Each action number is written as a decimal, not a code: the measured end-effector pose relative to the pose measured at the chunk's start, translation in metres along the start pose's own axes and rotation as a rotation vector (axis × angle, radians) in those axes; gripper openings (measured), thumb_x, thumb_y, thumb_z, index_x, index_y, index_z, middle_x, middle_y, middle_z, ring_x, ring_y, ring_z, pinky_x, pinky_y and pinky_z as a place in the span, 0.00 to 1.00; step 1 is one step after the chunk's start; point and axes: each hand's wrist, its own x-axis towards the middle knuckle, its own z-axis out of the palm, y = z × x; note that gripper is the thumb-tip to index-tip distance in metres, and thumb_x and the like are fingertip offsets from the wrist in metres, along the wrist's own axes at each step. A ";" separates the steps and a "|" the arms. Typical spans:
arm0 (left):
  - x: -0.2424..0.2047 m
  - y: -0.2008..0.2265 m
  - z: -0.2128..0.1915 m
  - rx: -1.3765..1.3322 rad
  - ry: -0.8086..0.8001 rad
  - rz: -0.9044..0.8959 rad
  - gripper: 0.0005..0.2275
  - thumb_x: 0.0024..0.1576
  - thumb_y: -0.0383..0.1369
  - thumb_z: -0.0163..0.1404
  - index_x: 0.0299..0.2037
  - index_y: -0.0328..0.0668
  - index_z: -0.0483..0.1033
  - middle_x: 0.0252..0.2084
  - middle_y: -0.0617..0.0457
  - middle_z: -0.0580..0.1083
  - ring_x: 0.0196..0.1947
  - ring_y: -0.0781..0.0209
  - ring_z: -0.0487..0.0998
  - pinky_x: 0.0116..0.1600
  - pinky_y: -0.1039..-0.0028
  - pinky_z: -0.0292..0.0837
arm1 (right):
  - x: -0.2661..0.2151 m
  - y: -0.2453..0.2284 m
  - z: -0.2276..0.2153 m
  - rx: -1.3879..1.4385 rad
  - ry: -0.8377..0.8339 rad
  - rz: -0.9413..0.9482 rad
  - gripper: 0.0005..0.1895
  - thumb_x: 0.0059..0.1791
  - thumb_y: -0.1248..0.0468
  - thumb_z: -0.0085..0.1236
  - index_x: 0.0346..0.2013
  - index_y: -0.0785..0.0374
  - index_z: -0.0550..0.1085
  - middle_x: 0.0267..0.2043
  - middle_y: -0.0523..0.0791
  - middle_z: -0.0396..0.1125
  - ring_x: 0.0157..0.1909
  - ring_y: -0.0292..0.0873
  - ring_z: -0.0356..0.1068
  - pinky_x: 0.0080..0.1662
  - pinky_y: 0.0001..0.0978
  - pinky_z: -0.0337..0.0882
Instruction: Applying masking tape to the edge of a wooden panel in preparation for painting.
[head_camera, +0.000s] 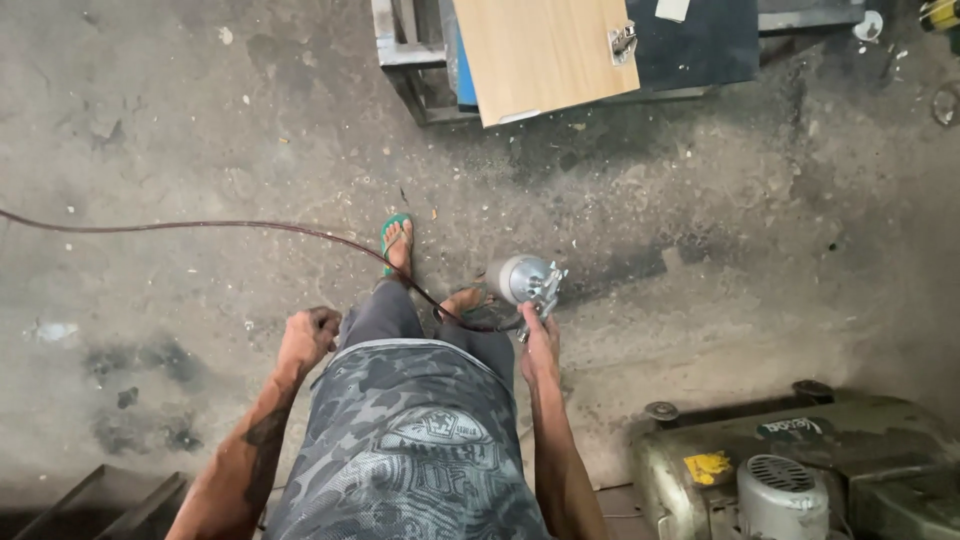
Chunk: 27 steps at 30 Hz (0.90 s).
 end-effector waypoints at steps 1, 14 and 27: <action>-0.001 0.009 -0.002 -0.091 0.007 -0.006 0.07 0.56 0.36 0.54 0.35 0.46 0.85 0.17 0.49 0.76 0.23 0.56 0.82 0.39 0.65 0.78 | 0.010 0.010 -0.004 0.041 0.000 -0.012 0.18 0.49 0.50 0.69 0.44 0.60 0.79 0.48 0.47 0.68 0.52 0.43 0.65 0.57 0.40 0.66; 0.015 0.029 0.054 0.093 -0.139 0.058 0.14 0.63 0.41 0.45 0.52 0.54 0.82 0.54 0.44 0.80 0.56 0.39 0.78 0.63 0.51 0.72 | 0.016 0.010 -0.005 0.172 0.042 -0.024 0.12 0.48 0.58 0.69 0.42 0.58 0.79 0.41 0.43 0.71 0.47 0.38 0.68 0.53 0.31 0.69; 0.098 0.077 0.124 0.155 -0.309 0.094 0.18 0.60 0.55 0.48 0.34 0.51 0.80 0.40 0.49 0.81 0.49 0.46 0.82 0.55 0.57 0.78 | 0.161 0.012 0.006 0.303 0.001 -0.141 0.07 0.46 0.76 0.59 0.35 0.62 0.75 0.42 0.51 0.74 0.48 0.46 0.74 0.52 0.36 0.73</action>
